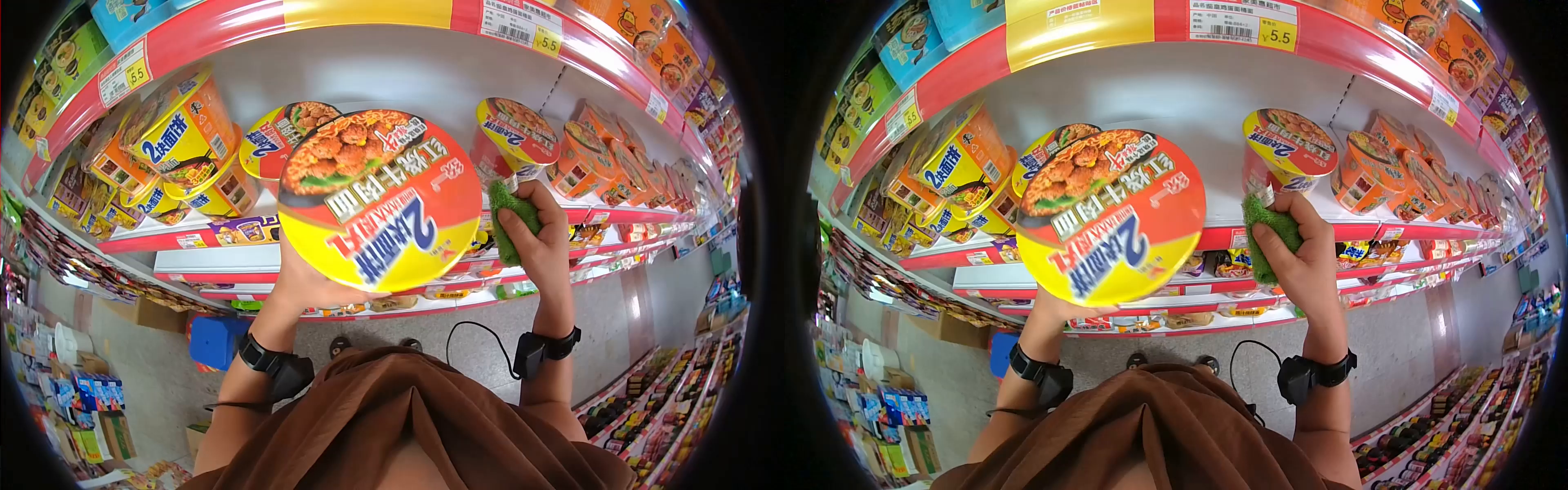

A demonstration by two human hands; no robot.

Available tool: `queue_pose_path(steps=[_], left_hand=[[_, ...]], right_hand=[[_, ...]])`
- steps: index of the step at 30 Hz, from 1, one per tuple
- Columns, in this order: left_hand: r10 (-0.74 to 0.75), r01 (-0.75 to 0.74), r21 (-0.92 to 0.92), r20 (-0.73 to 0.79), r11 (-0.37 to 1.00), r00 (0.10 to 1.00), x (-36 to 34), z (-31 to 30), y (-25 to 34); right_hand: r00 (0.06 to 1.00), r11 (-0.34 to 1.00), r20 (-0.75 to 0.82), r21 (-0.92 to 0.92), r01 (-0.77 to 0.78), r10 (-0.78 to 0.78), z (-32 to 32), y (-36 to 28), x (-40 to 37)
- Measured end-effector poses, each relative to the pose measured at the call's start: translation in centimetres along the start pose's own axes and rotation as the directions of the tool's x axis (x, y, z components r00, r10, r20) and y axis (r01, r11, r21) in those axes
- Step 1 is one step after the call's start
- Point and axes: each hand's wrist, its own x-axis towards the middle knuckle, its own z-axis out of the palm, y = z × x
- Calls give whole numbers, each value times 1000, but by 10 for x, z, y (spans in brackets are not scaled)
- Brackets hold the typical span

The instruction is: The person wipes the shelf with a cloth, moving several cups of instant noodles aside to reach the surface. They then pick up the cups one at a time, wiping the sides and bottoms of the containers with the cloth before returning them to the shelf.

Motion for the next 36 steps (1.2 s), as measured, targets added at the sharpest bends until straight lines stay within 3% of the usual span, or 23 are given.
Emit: queue_pose_path(steps=[3, 5, 8, 13, 15, 17, 19, 23, 24, 25, 27, 29, 31, 32, 33, 35, 36], left_hand=[[-102, 86, -407, -17, 909, 995, 7, 4, 5], [-63, 53, -363, -16, 930, 998, 14, 4, 6], [-44, 8, -544, -53, 839, 998, 21, 10, 6], [-97, 102, -540, 38, 836, 995, 26, 16, 7], [-118, 134, -612, 66, 779, 991, 27, 18, 4], [-120, 159, -658, 104, 736, 987, 29, 19, 2], [-115, 182, -699, 142, 692, 983, 32, 19, 0], [-125, 152, -723, 91, 674, 988, 32, 16, -5], [-111, 144, -763, 94, 630, 989, 32, 15, -7], [-113, 146, -763, 96, 630, 989, 32, 16, -9], [-51, 151, -868, 144, 473, 988, 33, 16, -14], [-90, 179, -819, 155, 545, 984, 37, 14, -21], [-129, 209, -762, 165, 613, 978, 41, 14, -19], [-94, 102, -564, 44, 819, 995, 43, 19, -12], [-25, 4, -308, -63, 951, 998, 45, 23, -3], [-72, 43, -324, -77, 945, 994, 46, 32, 14], [-95, 56, -340, -97, 939, 991, 47, 36, 18]], right_hand=[[999, 997, 30, 71, -40, 38, 3, -4, -1], [999, 994, 37, 101, -38, 35, 6, -6, -1], [999, 983, 31, 183, 15, -21, 11, -16, 1], [999, 861, -5, 507, 45, -50, 38, -36, 7], [999, 914, -22, 404, 34, -28, 49, -16, 10], [986, 991, -101, -35, 131, -134, 56, 1, 12], [996, 997, -40, 5, 76, -76, 59, 6, 12], [995, 984, 20, -149, 97, -95, 60, 12, 17], [995, 992, 63, 100, -82, 76, 63, -6, 17], [962, 905, 146, 331, -266, 229, 64, -15, 17], [956, 898, 163, 333, -286, 244, 63, -15, 16], [950, 892, 182, 336, -303, 254, 62, -5, 18], [924, 717, 44, 617, -324, 380, 57, 20, 27], [969, 720, -16, 673, -172, 246, 53, 22, 30], [944, 867, -219, 484, -116, 248, 49, 8, 27], [929, 948, -295, 290, -134, 222, 47, -18, 24], [927, 947, -298, 289, -138, 226, 46, -13, 24]])
